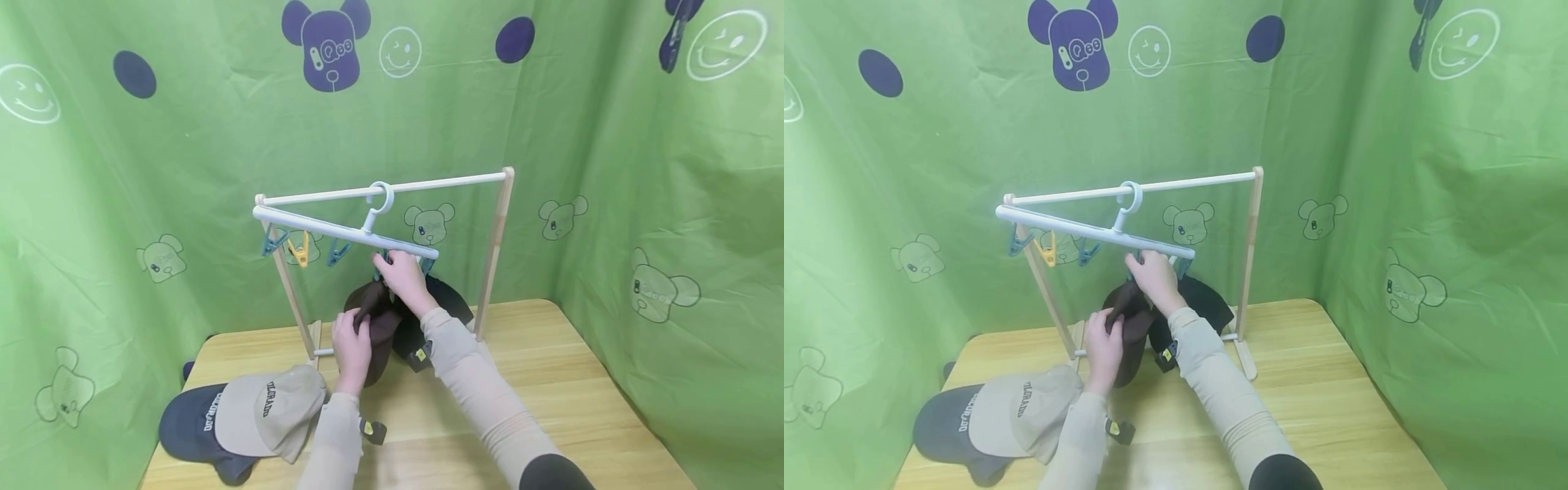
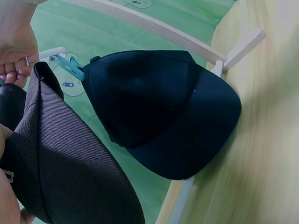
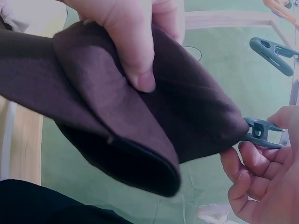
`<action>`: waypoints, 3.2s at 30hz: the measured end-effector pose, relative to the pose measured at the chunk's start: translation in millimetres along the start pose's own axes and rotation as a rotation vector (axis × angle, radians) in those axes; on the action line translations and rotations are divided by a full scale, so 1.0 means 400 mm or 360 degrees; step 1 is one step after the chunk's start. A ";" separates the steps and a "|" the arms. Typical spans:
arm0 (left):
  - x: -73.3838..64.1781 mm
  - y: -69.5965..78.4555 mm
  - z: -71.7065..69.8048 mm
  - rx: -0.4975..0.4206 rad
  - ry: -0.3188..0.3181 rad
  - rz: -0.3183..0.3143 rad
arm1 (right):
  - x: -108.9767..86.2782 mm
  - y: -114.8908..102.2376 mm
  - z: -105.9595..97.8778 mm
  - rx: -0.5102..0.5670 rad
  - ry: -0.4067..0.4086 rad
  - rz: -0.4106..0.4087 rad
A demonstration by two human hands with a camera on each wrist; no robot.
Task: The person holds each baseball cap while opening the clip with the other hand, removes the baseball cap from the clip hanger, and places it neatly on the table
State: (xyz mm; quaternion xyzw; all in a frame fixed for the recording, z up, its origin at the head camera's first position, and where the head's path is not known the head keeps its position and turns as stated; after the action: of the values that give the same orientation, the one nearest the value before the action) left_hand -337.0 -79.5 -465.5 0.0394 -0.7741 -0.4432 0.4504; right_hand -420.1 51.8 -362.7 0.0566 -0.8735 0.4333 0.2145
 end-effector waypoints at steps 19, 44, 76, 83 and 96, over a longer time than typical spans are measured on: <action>0.006 0.001 -0.022 0.0008 0.0010 0.0019 | 0.007 0.005 -0.001 -0.0004 -0.0023 0.0007; -0.011 -0.003 -0.048 0.0005 0.0015 0.0066 | 0.003 0.021 0.003 -0.0082 0.0005 -0.0008; -0.023 -0.001 -0.070 0.0174 0.0000 0.0264 | 0.001 0.026 0.004 -0.0067 0.0002 -0.0015; -0.030 -0.004 -0.076 0.0226 -0.0039 0.0297 | 0.001 0.028 0.004 -0.0063 0.0009 -0.0019; -0.052 -0.021 -0.092 0.0290 -0.0133 0.0374 | -0.002 0.023 -0.001 -0.0062 0.0003 -0.0011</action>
State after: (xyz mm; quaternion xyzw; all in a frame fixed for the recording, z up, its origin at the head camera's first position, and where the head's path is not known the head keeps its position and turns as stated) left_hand -300.4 -98.9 -477.8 -0.0291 -0.8285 -0.3166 0.4611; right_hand -421.9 57.9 -369.6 0.0550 -0.8813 0.4156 0.2179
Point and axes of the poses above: each hand's wrist, its own x-axis towards the middle knuckle, its own z-axis out of the palm, y = z × x, the point moved 5 cm from there along x, towards the middle knuckle, and after that the axes turned 8 degrees about y, right-handed, at the moved point
